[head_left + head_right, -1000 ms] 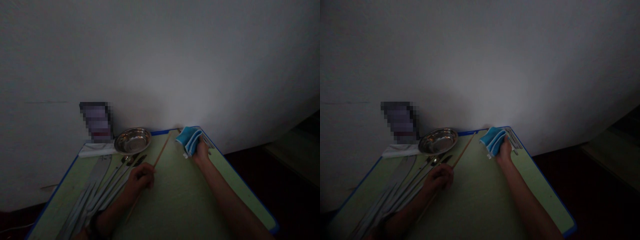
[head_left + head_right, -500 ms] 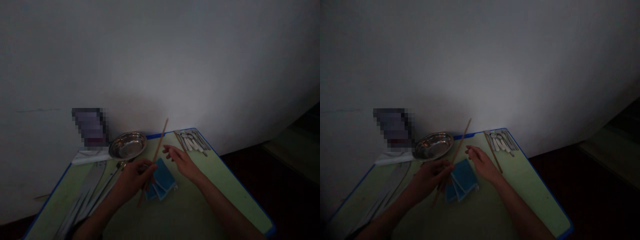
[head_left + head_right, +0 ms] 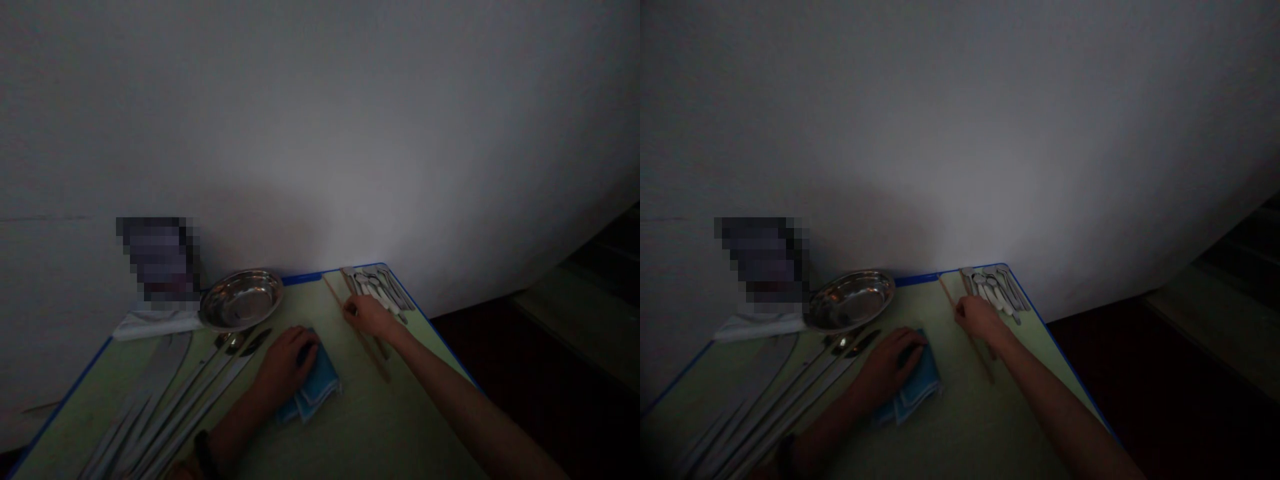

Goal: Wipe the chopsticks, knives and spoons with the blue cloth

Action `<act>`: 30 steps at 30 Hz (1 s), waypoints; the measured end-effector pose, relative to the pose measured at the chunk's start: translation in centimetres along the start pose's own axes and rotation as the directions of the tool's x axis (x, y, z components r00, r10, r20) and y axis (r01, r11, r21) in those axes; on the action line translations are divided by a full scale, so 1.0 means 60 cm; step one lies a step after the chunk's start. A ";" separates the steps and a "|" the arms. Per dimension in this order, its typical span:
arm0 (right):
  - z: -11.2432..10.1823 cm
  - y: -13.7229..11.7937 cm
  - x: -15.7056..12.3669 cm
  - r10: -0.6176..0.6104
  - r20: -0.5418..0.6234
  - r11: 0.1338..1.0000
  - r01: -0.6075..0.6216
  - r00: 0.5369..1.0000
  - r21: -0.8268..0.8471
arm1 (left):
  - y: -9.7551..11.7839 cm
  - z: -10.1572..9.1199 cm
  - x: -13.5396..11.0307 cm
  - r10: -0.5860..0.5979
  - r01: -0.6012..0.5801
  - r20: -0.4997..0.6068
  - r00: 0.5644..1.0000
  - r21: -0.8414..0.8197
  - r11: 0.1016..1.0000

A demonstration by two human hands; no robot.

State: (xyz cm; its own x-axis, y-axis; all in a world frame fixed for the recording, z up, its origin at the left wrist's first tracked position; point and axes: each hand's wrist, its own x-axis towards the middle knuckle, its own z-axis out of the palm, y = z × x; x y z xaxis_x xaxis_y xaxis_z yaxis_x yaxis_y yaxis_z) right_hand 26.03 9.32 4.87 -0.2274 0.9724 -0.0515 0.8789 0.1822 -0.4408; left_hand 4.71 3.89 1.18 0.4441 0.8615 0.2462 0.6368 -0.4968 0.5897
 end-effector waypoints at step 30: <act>0.143 -0.123 -0.047 -0.293 -0.135 0.922 0.317 0.947 0.222 | -0.047 -0.214 -0.076 -0.214 0.157 0.239 0.947 0.237 0.959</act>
State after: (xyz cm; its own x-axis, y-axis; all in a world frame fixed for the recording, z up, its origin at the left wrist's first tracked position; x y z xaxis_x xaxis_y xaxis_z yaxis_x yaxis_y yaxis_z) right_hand 16.59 4.00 0.58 -0.4164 0.8867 0.2011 0.6450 0.4439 -0.6220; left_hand -7.23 2.74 8.28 0.4348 0.8972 -0.0768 0.8297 -0.3660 0.4214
